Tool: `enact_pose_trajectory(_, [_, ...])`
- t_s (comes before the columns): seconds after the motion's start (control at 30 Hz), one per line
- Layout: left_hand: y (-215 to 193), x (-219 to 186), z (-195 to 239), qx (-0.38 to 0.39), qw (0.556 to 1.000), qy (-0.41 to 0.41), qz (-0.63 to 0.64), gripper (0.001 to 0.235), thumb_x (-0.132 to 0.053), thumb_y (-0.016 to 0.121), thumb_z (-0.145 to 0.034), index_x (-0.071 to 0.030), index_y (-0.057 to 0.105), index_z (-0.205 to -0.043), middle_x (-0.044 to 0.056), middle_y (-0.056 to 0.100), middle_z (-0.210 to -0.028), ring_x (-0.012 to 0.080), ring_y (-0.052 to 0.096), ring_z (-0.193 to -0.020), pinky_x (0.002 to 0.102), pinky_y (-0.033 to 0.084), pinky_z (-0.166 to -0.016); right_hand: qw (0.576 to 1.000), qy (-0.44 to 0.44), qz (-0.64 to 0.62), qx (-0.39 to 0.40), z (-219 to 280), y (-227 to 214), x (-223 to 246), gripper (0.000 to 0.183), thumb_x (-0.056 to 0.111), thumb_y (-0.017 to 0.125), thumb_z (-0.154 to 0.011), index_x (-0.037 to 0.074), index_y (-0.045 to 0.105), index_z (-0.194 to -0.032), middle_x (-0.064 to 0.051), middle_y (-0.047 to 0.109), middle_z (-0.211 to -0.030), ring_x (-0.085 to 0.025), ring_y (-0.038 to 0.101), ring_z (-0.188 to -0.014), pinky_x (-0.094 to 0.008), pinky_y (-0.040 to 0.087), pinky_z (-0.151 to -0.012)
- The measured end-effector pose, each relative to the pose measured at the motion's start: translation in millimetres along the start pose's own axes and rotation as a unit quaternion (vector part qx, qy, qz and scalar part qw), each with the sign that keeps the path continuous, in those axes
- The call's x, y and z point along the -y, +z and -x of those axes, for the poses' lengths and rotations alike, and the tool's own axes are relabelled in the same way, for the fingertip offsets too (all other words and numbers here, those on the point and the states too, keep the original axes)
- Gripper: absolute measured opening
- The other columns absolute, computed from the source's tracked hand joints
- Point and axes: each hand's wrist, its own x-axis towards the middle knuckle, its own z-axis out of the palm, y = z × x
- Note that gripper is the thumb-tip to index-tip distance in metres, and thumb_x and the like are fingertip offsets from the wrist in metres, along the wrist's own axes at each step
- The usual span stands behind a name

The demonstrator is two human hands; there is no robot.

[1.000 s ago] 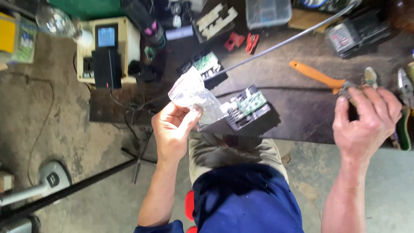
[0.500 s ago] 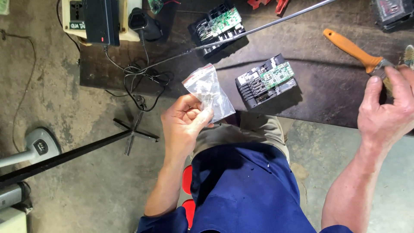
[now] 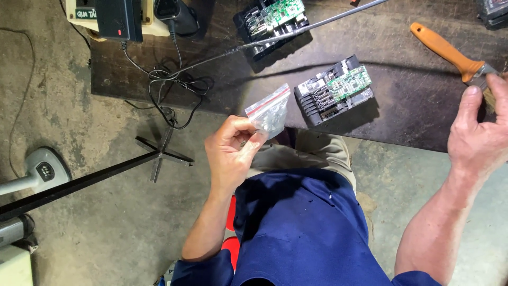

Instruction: The person cleans a small electronic device with a brush and a toothbrush, then uses a metal tube to inspect the device's interior. They handle a small plastic bag containing parts and place it on the workbench.

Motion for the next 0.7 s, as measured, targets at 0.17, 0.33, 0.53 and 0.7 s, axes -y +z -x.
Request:
enact_pose_trajectory(0.17, [0.2,2.2,2.0,-0.003,0.999,-0.039,0.028,0.016,0.004,0.078,-0.086,-0.005,0.066,-0.090,0.000,0.064,-0.081,0.0062,0.061,-0.074,0.019,0.056,-0.069,1.000,-0.009,0.016,0.007,1.1,0.0,-2.6,0.018,-0.013,0.073,-0.124,-0.021,0.074,-0.140,-0.033,0.073,-0.134,-0.045,0.070,-0.121,-0.049,0.056,-0.104])
enact_pose_trajectory(0.33, [1.6,-0.6,1.3,-0.018,0.996,-0.071,0.057,0.013,-0.001,0.078,-0.083,-0.004,0.066,-0.087,0.003,0.063,-0.078,0.0084,0.059,-0.065,0.025,0.064,-0.056,1.000,-0.005,0.004,0.006,-1.6,-0.2,0.8,0.018,-0.015,0.072,-0.123,-0.022,0.072,-0.140,-0.034,0.073,-0.133,-0.045,0.070,-0.120,-0.048,0.056,-0.104])
enact_pose_trajectory(0.53, [-1.3,-1.5,4.4,-0.028,0.990,-0.123,0.062,0.011,-0.004,0.078,-0.081,-0.007,0.068,-0.085,0.002,0.061,-0.072,0.0084,0.061,-0.062,0.028,0.065,-0.048,1.000,-0.014,0.020,0.005,-0.7,-0.5,0.8,0.018,-0.015,0.074,-0.123,-0.022,0.074,-0.139,-0.033,0.074,-0.133,-0.044,0.071,-0.121,-0.048,0.056,-0.105])
enact_pose_trajectory(0.7, [-2.9,2.7,14.5,-0.011,0.988,-0.124,0.095,0.009,-0.005,0.072,-0.084,-0.007,0.068,-0.091,0.003,0.063,-0.082,0.0097,0.062,-0.067,0.028,0.065,-0.049,1.000,0.003,0.020,0.004,4.2,2.9,-2.7,0.020,-0.015,0.076,-0.121,-0.024,0.071,-0.138,-0.034,0.073,-0.134,-0.044,0.070,-0.123,-0.048,0.056,-0.105])
